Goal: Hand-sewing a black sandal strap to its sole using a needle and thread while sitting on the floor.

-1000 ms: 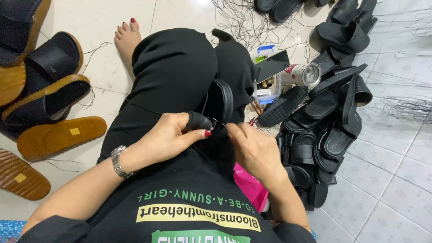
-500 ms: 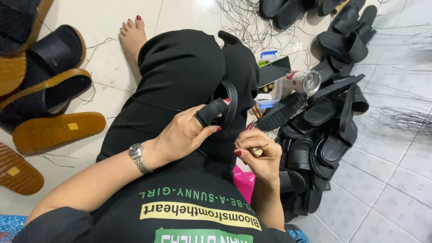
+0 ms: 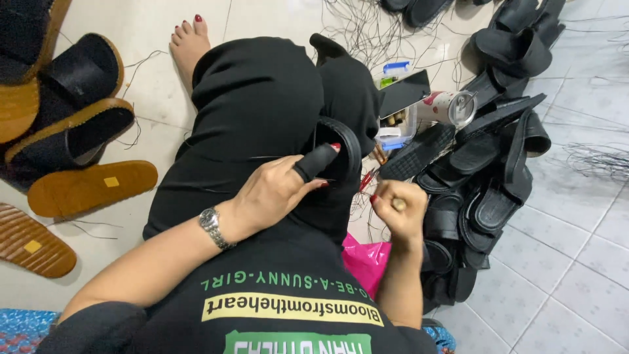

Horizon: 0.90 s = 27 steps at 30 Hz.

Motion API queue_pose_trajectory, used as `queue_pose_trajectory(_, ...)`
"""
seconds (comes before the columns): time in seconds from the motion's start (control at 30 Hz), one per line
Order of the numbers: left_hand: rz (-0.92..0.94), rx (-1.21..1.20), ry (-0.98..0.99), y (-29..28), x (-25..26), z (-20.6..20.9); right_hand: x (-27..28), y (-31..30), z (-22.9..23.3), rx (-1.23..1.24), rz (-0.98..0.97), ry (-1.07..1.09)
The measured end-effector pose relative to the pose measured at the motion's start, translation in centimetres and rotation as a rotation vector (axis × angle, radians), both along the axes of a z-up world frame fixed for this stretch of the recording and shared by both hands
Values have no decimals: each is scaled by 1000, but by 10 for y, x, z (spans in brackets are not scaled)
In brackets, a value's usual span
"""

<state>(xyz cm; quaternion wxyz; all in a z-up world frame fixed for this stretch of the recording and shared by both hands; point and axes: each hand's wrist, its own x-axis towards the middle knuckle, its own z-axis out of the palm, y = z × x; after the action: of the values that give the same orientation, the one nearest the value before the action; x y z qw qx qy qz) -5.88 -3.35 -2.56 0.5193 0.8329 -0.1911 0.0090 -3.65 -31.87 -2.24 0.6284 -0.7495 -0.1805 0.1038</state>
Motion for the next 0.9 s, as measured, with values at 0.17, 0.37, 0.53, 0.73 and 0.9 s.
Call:
queue_pose_trajectory(0.17, -81, -7, 147, 40, 6, 68, 11, 29, 30, 49, 185, 162)
queue_pose_trajectory(0.37, -118, -11, 549, 56, 3, 88, -14, 100, 57, -190, 185, -199)
queue_pose_trajectory(0.53, 188, 158, -66, 91, 3, 59, -64, -5, -34, -1316, -580, -1093)
queue_pose_trajectory(0.73, 731, 1141, -234, 227, 3, -16, -14, -192, 74, 398, -1473, -509)
queue_pose_trajectory(0.9, 17, -82, 240, 87, 21, 72, -4, -23, 98, -822, -449, -524)
